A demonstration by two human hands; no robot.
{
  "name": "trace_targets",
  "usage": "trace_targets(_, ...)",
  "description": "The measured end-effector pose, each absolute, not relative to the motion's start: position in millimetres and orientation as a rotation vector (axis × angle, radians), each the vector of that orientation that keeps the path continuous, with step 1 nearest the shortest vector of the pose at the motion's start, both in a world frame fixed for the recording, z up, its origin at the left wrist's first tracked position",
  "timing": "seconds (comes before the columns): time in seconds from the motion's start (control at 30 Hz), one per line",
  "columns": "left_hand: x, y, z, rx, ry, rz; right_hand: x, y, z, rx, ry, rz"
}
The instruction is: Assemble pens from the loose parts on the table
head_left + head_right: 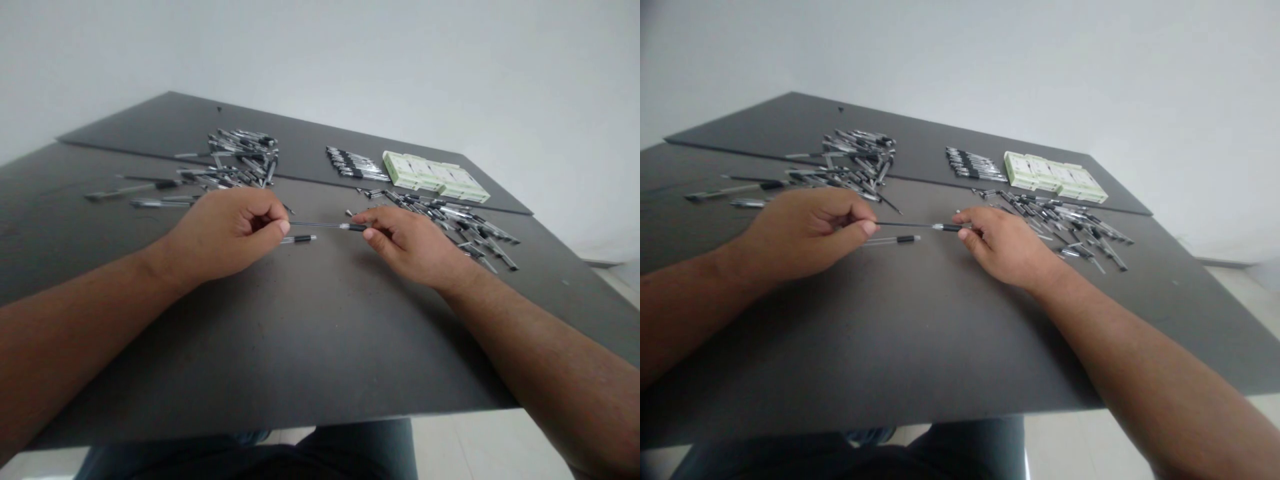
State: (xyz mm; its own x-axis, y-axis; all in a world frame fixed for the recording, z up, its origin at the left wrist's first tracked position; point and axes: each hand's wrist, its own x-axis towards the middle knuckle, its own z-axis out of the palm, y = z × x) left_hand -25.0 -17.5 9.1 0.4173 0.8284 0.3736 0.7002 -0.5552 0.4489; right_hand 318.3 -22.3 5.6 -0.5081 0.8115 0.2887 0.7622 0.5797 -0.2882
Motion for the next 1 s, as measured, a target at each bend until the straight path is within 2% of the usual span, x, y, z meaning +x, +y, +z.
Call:
trace_targets(0.63,-8,-27,-2,2.763,1.07,0.574,282,-44,0,-1.078,-2.428,0.262)
trace_targets(1.0,-37,0,3,2.516,1.441,0.708,310,-29,7,-1.301,-2.201,0.266)
